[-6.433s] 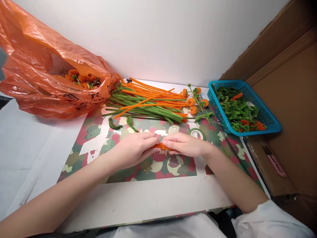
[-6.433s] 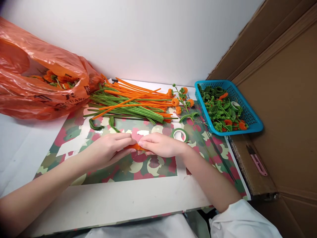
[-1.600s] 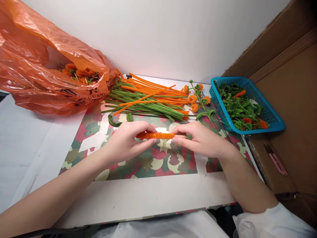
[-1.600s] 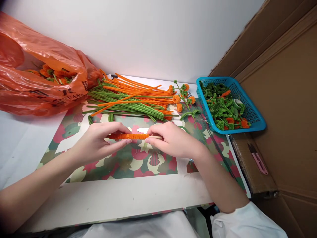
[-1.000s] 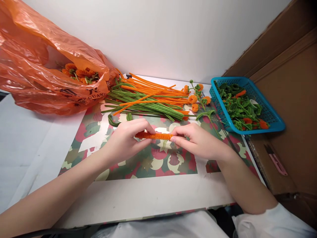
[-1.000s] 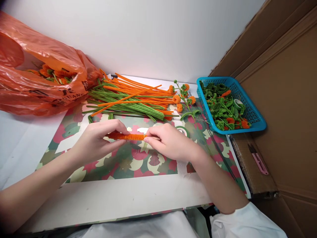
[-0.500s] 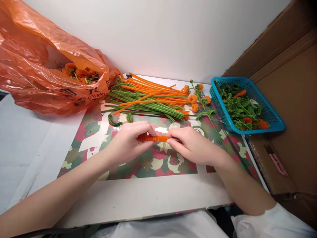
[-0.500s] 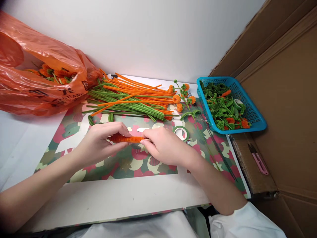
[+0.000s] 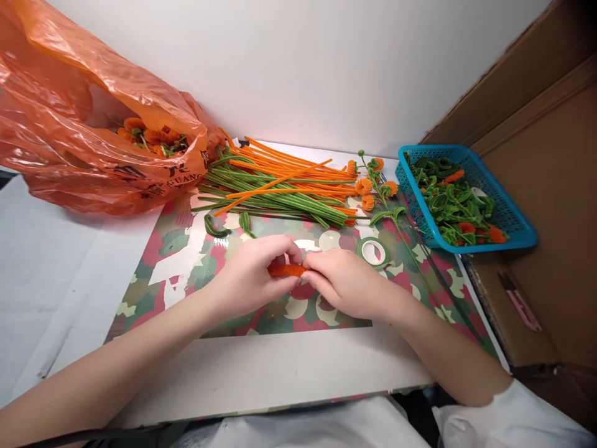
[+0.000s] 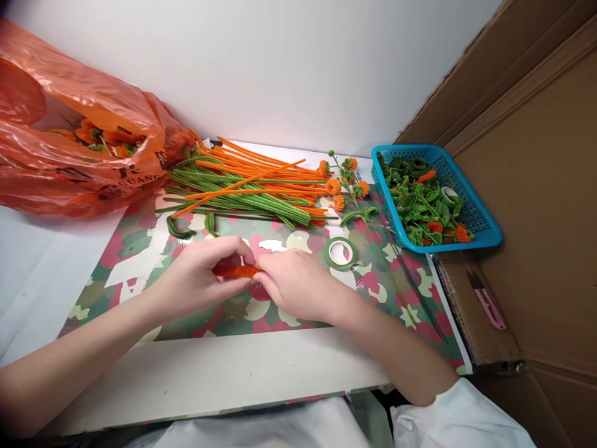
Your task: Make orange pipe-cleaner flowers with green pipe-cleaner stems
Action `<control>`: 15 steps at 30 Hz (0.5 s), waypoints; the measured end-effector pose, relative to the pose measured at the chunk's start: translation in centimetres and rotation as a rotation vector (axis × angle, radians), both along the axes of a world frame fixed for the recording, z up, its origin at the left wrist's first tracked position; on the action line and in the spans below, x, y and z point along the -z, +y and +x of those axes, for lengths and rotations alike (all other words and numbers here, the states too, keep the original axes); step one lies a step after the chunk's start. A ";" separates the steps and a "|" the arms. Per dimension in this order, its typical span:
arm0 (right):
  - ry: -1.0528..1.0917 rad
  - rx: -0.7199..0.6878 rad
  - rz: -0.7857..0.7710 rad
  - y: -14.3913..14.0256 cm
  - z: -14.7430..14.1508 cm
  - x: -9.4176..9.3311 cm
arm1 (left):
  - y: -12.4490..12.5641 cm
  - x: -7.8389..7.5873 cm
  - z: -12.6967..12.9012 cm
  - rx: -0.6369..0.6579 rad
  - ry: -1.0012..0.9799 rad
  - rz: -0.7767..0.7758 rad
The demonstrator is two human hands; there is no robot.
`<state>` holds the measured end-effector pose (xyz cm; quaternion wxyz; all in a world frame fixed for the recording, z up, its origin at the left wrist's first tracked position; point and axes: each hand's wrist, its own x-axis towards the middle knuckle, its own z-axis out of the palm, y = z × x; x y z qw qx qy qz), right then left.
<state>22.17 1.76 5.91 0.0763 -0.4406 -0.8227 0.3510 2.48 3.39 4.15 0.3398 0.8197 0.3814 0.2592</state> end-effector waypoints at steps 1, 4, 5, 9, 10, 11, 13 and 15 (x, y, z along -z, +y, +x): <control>-0.007 -0.001 -0.002 0.0 -0.1 0.1 | -0.1 0.1 0.1 -0.002 -0.006 -0.006; -0.016 0.011 -0.005 -0.1 -0.2 0.2 | -0.2 0.4 0.1 0.002 -0.077 -0.070; -0.015 0.014 -0.004 -0.1 -0.2 0.3 | -0.2 0.4 0.0 0.011 -0.126 -0.110; -0.027 0.020 -0.007 -0.1 0.0 0.5 | 0.1 0.7 -0.2 -0.018 -0.423 -0.328; -0.026 0.020 -0.016 0.0 0.1 0.6 | 0.2 0.7 -0.3 -0.043 -0.505 -0.375; -0.018 0.022 -0.027 0.1 0.1 0.6 | 0.3 0.8 -0.3 -0.069 -0.578 -0.412; 0.014 0.024 -0.044 0.3 0.4 0.6 | 0.7 0.8 -0.4 -0.123 -0.688 -0.462; 0.057 0.024 -0.049 0.6 0.8 0.5 | 1.1 0.7 -0.7 -0.188 -0.733 -0.483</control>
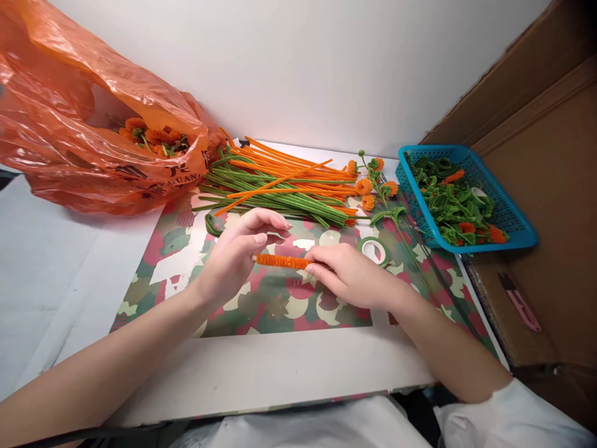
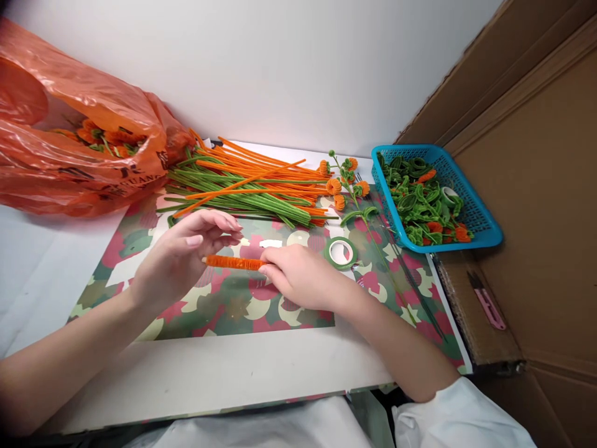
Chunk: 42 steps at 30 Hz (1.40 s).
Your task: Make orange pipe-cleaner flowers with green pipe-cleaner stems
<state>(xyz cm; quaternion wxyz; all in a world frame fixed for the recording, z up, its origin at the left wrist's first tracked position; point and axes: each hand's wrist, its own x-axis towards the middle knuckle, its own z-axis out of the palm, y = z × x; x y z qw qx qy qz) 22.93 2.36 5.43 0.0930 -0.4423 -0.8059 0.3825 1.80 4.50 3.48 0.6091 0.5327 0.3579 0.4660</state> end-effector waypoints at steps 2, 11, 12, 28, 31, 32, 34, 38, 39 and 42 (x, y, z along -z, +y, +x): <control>0.033 0.013 0.010 0.3 0.5 -0.3 | 0.6 -0.3 -0.5 -0.057 0.062 0.007; 0.027 0.083 -0.025 1.3 2.0 -1.5 | 2.1 -2.7 -2.9 0.185 0.741 0.450; 0.023 0.080 -0.025 1.3 2.1 -1.5 | 2.1 -2.8 -2.8 0.175 0.754 0.477; -0.066 0.029 0.088 0.1 0.5 -0.9 | 0.2 -1.4 -0.8 0.209 0.685 0.427; -0.068 0.027 0.093 -0.2 0.1 -0.7 | 0.1 -1.4 -0.6 0.223 0.669 0.390; -0.074 0.025 0.101 -0.2 0.1 -0.7 | 0.0 -1.4 -0.6 0.227 0.664 0.380; -0.076 0.022 0.107 -0.3 0.0 -0.6 | 0.0 -1.3 -0.6 0.238 0.648 0.362; -0.019 0.034 0.082 -0.3 -0.1 -0.5 | 0.0 -1.1 -0.6 0.240 0.616 0.333; -0.015 0.037 0.073 -0.3 -0.1 -0.5 | 0.0 -1.1 -0.6 0.246 0.619 0.328; -0.031 0.014 0.016 -0.1 0.0 -0.3 | 0.1 -1.1 -0.7 0.302 0.664 0.306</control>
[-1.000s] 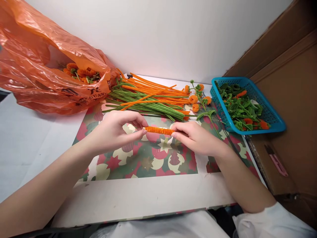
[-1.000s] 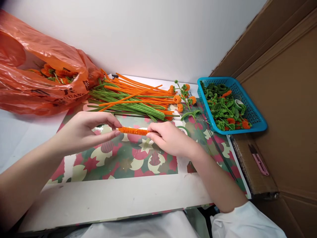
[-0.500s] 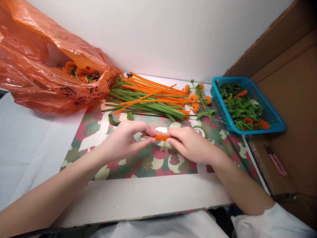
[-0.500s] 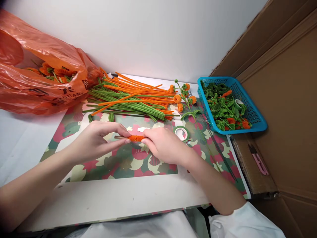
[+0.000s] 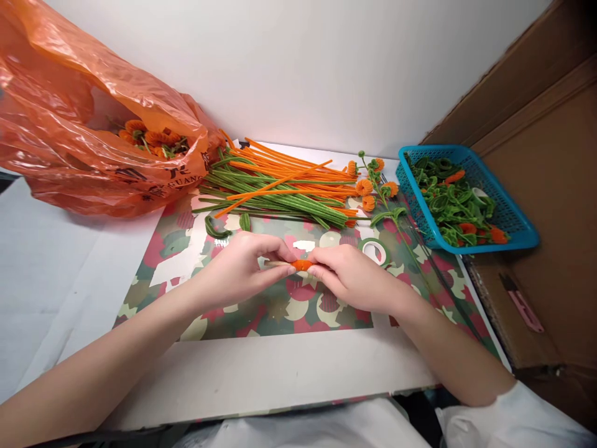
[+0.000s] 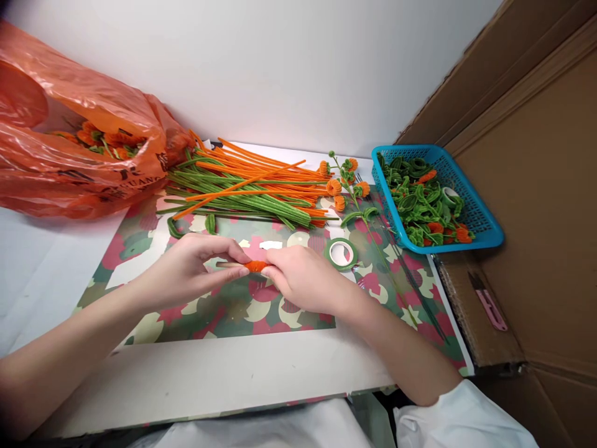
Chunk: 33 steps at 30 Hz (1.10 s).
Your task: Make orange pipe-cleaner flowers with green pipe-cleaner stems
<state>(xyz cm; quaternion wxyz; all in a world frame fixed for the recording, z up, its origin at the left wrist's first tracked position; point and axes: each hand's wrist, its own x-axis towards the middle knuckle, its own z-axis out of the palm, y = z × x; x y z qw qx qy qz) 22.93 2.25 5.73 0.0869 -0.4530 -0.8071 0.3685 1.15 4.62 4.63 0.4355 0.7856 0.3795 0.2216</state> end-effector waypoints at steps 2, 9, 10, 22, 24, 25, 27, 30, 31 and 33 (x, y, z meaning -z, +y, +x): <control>-0.009 -0.020 -0.042 0.2 0.2 0.1 | 0.1 -0.1 -0.1 0.019 0.056 -0.005; -0.096 0.001 -0.081 1.4 1.7 -0.4 | 0.9 -0.6 -1.2 -0.030 0.156 0.032; -0.112 -0.005 -0.101 1.5 2.0 -0.6 | 1.0 -0.7 -1.3 -0.025 0.158 0.024; -0.132 -0.023 -0.149 2.2 4.1 -1.4 | 1.2 -1.0 -1.7 0.100 0.303 0.069; -0.084 -0.040 -0.125 2.0 3.5 -1.3 | 0.6 -1.0 -1.0 0.131 0.330 0.117; -0.059 -0.049 -0.119 1.9 3.1 -1.3 | 0.3 -0.9 -0.6 0.152 0.336 0.118; -0.024 -0.066 -0.110 1.6 2.3 -1.0 | -0.2 -0.5 0.0 0.178 0.335 0.107; -0.019 -0.059 -0.094 1.2 1.5 -0.6 | -0.6 0.1 0.3 0.189 0.358 0.142; -0.020 -0.051 -0.092 1.1 1.3 -0.4 | -0.6 0.4 0.3 0.191 0.374 0.173; -0.011 -0.043 -0.092 0.9 1.3 -0.2 | -0.5 0.7 0.3 0.194 0.411 0.239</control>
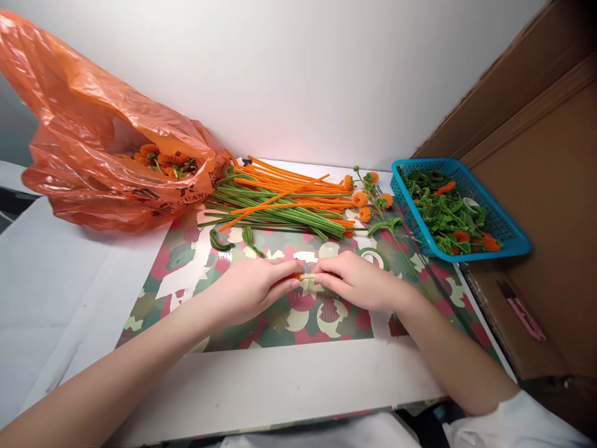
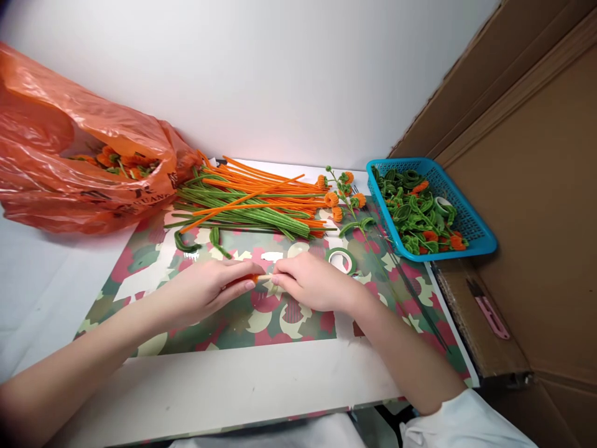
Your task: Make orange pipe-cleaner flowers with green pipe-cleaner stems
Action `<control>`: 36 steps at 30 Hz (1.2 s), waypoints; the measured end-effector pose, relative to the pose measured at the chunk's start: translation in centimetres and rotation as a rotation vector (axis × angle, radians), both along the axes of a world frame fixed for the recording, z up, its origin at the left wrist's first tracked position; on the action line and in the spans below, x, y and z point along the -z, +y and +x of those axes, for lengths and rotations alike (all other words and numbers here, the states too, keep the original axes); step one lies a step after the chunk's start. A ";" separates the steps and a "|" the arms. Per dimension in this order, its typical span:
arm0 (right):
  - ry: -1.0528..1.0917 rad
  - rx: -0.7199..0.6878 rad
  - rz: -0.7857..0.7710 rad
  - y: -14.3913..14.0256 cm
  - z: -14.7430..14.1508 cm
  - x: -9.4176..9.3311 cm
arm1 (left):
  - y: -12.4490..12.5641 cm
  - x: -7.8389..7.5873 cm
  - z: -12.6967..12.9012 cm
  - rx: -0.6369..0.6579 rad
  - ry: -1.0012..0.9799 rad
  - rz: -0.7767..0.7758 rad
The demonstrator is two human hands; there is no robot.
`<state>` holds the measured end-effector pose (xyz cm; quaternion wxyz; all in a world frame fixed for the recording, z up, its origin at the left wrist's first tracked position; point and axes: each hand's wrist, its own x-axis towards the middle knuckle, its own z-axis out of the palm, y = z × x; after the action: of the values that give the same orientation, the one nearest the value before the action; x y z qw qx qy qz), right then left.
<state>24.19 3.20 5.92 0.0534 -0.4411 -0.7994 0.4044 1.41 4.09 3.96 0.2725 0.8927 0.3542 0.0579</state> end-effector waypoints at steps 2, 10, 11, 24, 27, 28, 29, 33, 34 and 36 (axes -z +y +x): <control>0.010 -0.009 -0.005 0.0 0.0 0.1 | 0.1 0.1 0.0 0.004 0.021 0.048; -0.032 -0.043 0.040 0.4 0.9 -0.8 | 0.4 -0.9 -0.7 0.032 0.058 0.140; -0.039 -0.033 0.048 0.5 1.3 -1.0 | 0.6 -1.1 -1.0 0.022 0.064 0.142; -0.188 0.090 0.145 0.1 3.8 -2.9 | 2.3 -3.4 -3.9 -0.215 -0.201 0.001; -0.349 0.016 0.230 -0.4 1.4 -1.0 | 1.7 -1.9 -2.9 -0.280 -0.424 -0.220; -0.373 0.031 0.256 -0.5 0.7 -0.4 | 1.4 -1.3 -2.6 -0.282 -0.452 -0.252; -0.400 0.059 0.286 -0.6 0.2 0.2 | 1.1 -0.7 -2.2 -0.284 -0.471 -0.273; -0.508 0.192 0.412 -1.5 -0.4 1.5 | -0.7 1.0 -1.2 -0.318 -0.582 -0.389; -0.524 0.216 0.442 -1.9 -0.3 1.7 | -1.1 1.3 -1.0 -0.334 -0.616 -0.429; -0.543 0.244 0.494 -2.7 0.1 1.9 | -1.8 1.9 -0.7 -0.366 -0.684 -0.515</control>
<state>24.25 0.50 4.04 -0.0076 -0.5980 -0.7993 0.0586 0.68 2.30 2.10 0.5718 0.6484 0.3984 0.3063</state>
